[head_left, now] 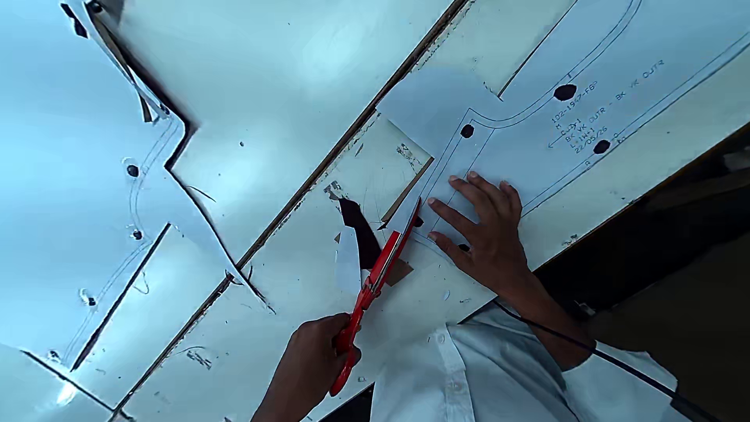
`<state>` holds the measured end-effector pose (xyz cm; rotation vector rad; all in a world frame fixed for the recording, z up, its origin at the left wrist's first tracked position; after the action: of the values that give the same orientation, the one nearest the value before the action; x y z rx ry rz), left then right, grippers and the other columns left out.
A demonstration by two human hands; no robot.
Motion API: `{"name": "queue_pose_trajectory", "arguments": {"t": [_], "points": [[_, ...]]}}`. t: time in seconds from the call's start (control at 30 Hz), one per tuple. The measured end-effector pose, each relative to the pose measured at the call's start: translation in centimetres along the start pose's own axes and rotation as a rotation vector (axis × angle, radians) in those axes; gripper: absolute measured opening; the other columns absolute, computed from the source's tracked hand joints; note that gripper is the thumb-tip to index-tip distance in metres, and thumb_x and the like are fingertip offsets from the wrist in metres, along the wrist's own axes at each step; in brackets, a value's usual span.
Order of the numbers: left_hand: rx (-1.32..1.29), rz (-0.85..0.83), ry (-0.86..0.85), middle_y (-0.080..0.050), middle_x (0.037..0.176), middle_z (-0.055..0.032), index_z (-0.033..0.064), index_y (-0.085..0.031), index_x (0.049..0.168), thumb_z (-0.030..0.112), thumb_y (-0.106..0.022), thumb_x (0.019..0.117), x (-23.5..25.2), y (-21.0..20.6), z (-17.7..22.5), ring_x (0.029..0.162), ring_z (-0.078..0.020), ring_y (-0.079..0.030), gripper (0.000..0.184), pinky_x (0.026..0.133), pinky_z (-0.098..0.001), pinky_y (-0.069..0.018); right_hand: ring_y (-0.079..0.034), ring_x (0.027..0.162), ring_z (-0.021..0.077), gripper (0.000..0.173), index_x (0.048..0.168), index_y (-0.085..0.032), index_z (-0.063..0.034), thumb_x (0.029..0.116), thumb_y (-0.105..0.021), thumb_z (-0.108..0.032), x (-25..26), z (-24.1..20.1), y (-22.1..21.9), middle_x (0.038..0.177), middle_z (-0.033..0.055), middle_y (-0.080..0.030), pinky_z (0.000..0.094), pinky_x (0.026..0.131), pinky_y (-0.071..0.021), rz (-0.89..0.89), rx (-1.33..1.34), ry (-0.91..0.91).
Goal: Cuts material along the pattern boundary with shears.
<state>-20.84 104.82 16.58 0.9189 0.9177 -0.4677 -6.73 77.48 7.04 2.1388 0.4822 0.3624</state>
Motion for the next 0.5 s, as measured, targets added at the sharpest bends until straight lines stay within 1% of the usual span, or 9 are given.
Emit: {"name": "queue_pose_trajectory", "arguments": {"t": [0.1,0.2,0.3,0.4,0.5], "points": [[0.026,0.0,0.014,-0.074,0.082,-0.0008,0.0121,-0.076,0.103,0.018,-0.073,0.0795,0.1,0.3,0.7,0.066,-0.0155,-0.068,0.025,0.062,-0.04,-0.0579,-0.032,0.151,0.0322,0.045,0.139,-0.065,-0.0294,0.1018,-0.053,-0.05,0.0,-0.2,0.3,0.155,0.0069,-0.05,0.0606,0.12,-0.0152,-0.027,0.004,-0.009],[0.063,0.025,0.006,-0.072,0.079,-0.0009,0.0125,-0.076,0.104,0.016,-0.074,0.0795,0.3,0.5,1.4,0.065,-0.0171,-0.068,0.024,0.063,-0.0429,-0.0576,-0.032,0.151,0.0321,0.045,0.139,-0.065,-0.029,0.1019,-0.053,-0.05,0.0,-0.3,0.3,0.155,0.0071,-0.05,0.0606,0.12,-0.0158,-0.026,0.004,-0.006],[0.089,0.02,0.018,-0.073,0.082,-0.0035,0.0109,-0.076,0.105,0.013,-0.076,0.0812,0.4,0.9,2.0,0.068,-0.0212,-0.069,0.024,0.066,-0.0473,-0.0577,-0.032,0.151,0.0318,0.044,0.139,-0.065,-0.0292,0.1017,-0.054,-0.05,0.0,-0.3,0.2,0.155,0.0076,-0.05,0.0601,0.12,-0.0156,-0.015,0.01,-0.004],[0.127,0.057,0.01,-0.073,0.081,-0.0053,0.0091,-0.076,0.101,0.012,-0.079,0.0798,0.3,1.2,2.5,0.068,-0.0248,-0.069,0.022,0.066,-0.0513,-0.0565,-0.032,0.151,0.0322,0.044,0.139,-0.065,-0.029,0.1014,-0.055,-0.048,0.0,-0.3,0.3,0.155,0.0084,-0.05,0.0605,0.12,-0.0157,-0.01,0.023,-0.004],[0.145,0.087,-0.006,-0.073,0.082,-0.0063,0.0086,-0.076,0.099,0.009,-0.081,0.0779,0.1,1.4,2.7,0.069,-0.0264,-0.069,0.022,0.066,-0.0529,-0.0564,-0.033,0.151,0.0323,0.044,0.139,-0.065,-0.0286,0.1013,-0.055,-0.049,-0.1,-0.4,0.4,0.155,0.0085,-0.05,0.0602,0.12,-0.0166,-0.015,0.026,-0.007]]}}
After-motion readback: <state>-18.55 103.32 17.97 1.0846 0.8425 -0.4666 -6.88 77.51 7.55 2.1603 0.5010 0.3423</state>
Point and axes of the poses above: each hand's wrist, its own x-axis towards the middle knuckle, its own y-axis out of the back of the hand, z = x × y, the point moved 1 cm from there along x, towards the middle knuckle
